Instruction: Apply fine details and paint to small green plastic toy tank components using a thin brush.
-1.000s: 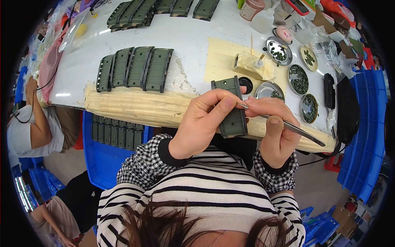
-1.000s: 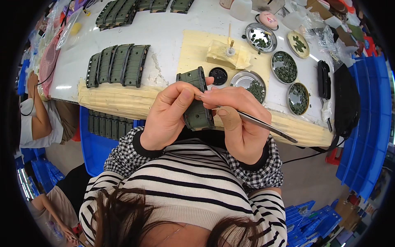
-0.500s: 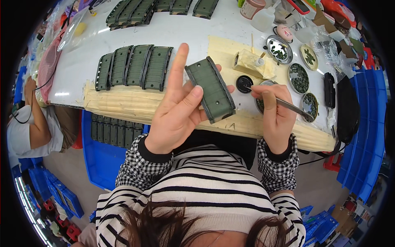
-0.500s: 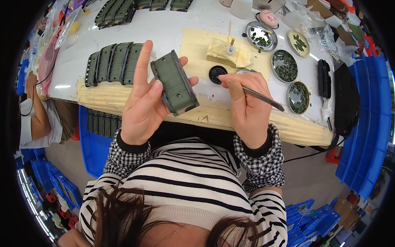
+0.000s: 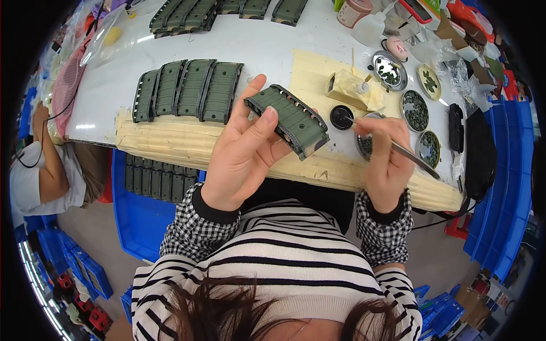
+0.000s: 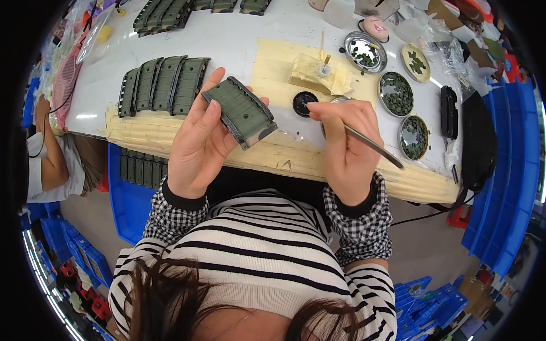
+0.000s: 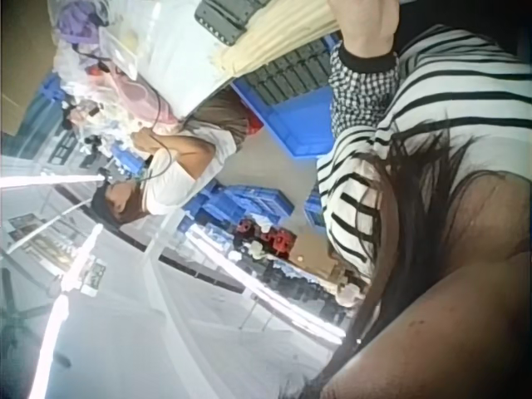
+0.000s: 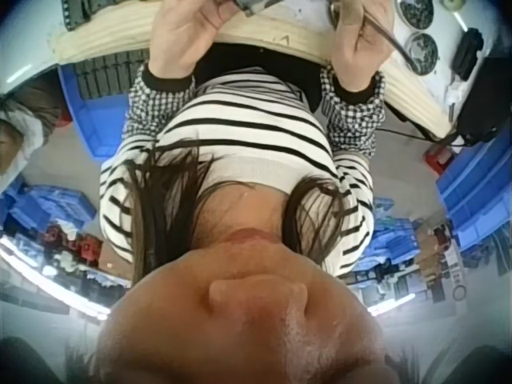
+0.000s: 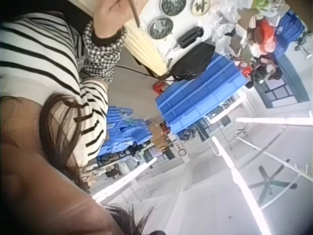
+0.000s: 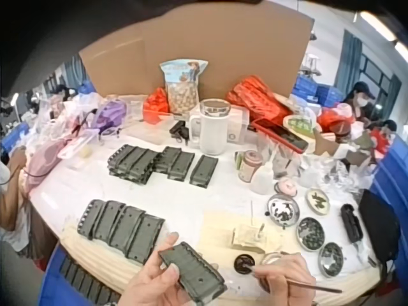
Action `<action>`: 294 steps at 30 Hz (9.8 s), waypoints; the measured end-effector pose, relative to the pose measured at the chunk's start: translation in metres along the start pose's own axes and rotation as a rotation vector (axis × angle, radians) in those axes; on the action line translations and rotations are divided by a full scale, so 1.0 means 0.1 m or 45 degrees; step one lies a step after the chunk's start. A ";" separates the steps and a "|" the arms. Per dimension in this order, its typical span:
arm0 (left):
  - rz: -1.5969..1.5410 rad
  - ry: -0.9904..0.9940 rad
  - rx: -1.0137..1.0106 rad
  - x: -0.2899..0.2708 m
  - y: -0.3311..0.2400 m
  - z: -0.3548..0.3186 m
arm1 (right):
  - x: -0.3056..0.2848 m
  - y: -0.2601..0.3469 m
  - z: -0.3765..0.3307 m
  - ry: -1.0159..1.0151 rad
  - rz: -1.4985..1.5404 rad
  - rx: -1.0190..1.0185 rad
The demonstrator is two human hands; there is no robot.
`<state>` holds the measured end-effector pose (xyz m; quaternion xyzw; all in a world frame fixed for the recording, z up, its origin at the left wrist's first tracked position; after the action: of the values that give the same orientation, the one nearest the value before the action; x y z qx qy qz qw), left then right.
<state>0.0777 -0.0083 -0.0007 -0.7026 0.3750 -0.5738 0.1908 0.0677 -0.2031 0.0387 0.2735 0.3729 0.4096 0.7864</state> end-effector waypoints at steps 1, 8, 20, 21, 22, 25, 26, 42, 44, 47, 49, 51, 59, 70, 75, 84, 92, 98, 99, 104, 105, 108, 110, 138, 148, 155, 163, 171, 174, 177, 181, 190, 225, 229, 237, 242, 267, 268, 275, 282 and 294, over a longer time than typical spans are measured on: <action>-0.019 -0.013 -0.006 -0.01 0.00 0.00 | -0.06 0.10 0.01 0.002 0.039 -0.044; -0.126 -0.030 -0.057 0.04 0.05 0.00 | 0.03 0.44 -0.10 0.223 0.410 -0.067; -0.172 -0.035 -0.046 0.06 0.06 -0.01 | 0.08 0.42 -0.15 0.248 0.426 0.054; -0.169 -0.034 -0.044 0.06 0.06 -0.01 | 0.08 0.42 -0.15 0.243 0.433 0.049; -0.166 -0.034 -0.043 0.06 0.06 -0.01 | 0.09 0.41 -0.16 0.239 0.440 0.045; -0.165 -0.039 -0.036 0.06 0.06 -0.02 | 0.09 0.42 -0.16 0.234 0.432 0.034; -0.166 -0.041 -0.033 0.06 0.06 -0.02 | 0.09 0.42 -0.16 0.234 0.425 0.030; -0.178 0.040 0.053 0.15 0.06 -0.06 | 0.08 0.49 -0.19 0.306 0.264 -0.188; -0.189 0.065 0.062 0.16 0.06 -0.06 | 0.07 0.51 -0.20 0.346 0.215 -0.197; -0.207 0.059 0.071 0.16 0.06 -0.05 | 0.07 0.53 -0.20 0.354 0.237 -0.208; -0.186 0.054 0.078 0.16 0.06 -0.05 | 0.07 0.55 -0.21 0.336 0.245 -0.222; -0.170 0.056 0.083 0.16 0.06 -0.05 | 0.07 0.56 -0.22 0.328 0.247 -0.225; -0.155 0.054 0.101 0.19 0.06 -0.05 | 0.06 0.57 -0.23 0.343 0.214 -0.214; -0.250 0.127 -0.045 0.17 0.09 0.01 | -0.04 0.47 -0.23 0.141 0.491 -0.110; -0.511 0.069 -0.291 0.13 0.15 0.07 | -0.17 0.39 -0.25 -0.138 0.517 -0.038; -0.722 -0.070 -0.377 0.24 0.11 0.13 | -0.17 0.35 -0.26 -0.179 0.414 -0.059; -0.761 -0.063 -0.366 0.24 0.13 0.13 | -0.16 0.39 -0.26 -0.127 0.412 -0.102; -0.761 -0.036 -0.347 0.25 0.13 0.12 | -0.13 0.51 -0.14 0.023 0.324 -0.316; -0.758 -0.040 -0.349 0.25 0.13 0.12 | -0.12 0.54 -0.12 0.056 0.299 -0.360; -0.803 -0.016 -0.386 0.21 0.15 0.13 | -0.09 0.63 -0.05 0.073 0.258 -0.408; -0.802 -0.019 -0.385 0.21 0.15 0.13 | -0.08 0.63 -0.04 0.073 0.264 -0.405; -0.830 0.006 -0.396 0.20 0.16 0.14 | -0.06 0.66 -0.03 0.075 0.256 -0.419; -0.831 0.016 -0.414 0.21 0.16 0.14 | -0.06 0.66 -0.02 0.073 0.256 -0.421; -0.235 0.522 -0.021 0.33 -0.02 0.18 | -0.18 0.65 -0.23 0.222 0.346 -0.363; -0.242 0.497 -0.034 0.34 0.00 0.17 | -0.18 0.67 -0.21 0.258 0.307 -0.343; -0.348 0.536 -0.069 0.31 0.03 0.18 | -0.18 0.69 -0.15 0.280 0.359 -0.329; -0.369 0.545 -0.081 0.29 0.05 0.19 | -0.18 0.67 -0.14 0.252 0.358 -0.303; -0.382 0.565 -0.102 0.30 0.06 0.18 | -0.19 0.67 -0.12 0.290 0.375 -0.310; -0.383 0.569 -0.106 0.29 0.07 0.18 | -0.15 0.68 -0.11 0.184 0.320 -0.329; -0.393 0.575 -0.114 0.28 0.09 0.19 | -0.18 0.66 -0.10 0.246 0.349 -0.327; -0.396 0.566 -0.116 0.28 0.09 0.19 | -0.19 0.64 -0.10 0.293 0.366 -0.311; -0.381 0.555 -0.121 0.27 0.11 0.21 | -0.19 0.64 -0.10 0.302 0.340 -0.287; -0.344 0.550 -0.027 0.33 0.08 0.18 | -0.11 0.86 -0.21 0.262 0.036 -0.556; -0.335 0.556 -0.034 0.32 0.08 0.18 | -0.11 0.85 -0.21 0.290 0.055 -0.535; -0.331 0.543 -0.047 0.30 0.10 0.19 | -0.10 0.84 -0.21 0.302 0.066 -0.529; -0.342 0.547 -0.044 0.31 0.10 0.19 | -0.11 0.82 -0.21 0.303 0.090 -0.522; -0.730 0.020 -0.301 0.32 0.12 0.10 | -0.23 0.50 -0.35 -0.163 0.356 -0.337; -0.728 0.023 -0.297 0.31 0.13 0.10 | -0.23 0.50 -0.35 -0.164 0.357 -0.319; -0.746 0.022 -0.314 0.31 0.15 0.09 | -0.18 0.53 -0.32 -0.110 0.333 -0.342; -0.759 0.083 -0.341 0.38 0.19 0.04 | -0.08 0.49 -0.19 -0.190 0.371 -0.249; 0.139 0.704 -0.523 0.32 0.42 -0.28 | -0.16 0.39 -0.09 0.414 0.742 0.197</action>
<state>0.0399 -0.0550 -0.0016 -0.5233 0.5572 -0.6440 -0.0331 0.0376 -0.1955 0.0677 0.3586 0.4297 0.6257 0.5434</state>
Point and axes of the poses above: each hand's wrist, its own z-axis towards the middle knuckle, its own x-axis out of the palm, y = z × x, the point moved 6 cm from there along z, towards the middle knuckle, and after that the axes turned 10 degrees about -y, right-handed, at the moved point
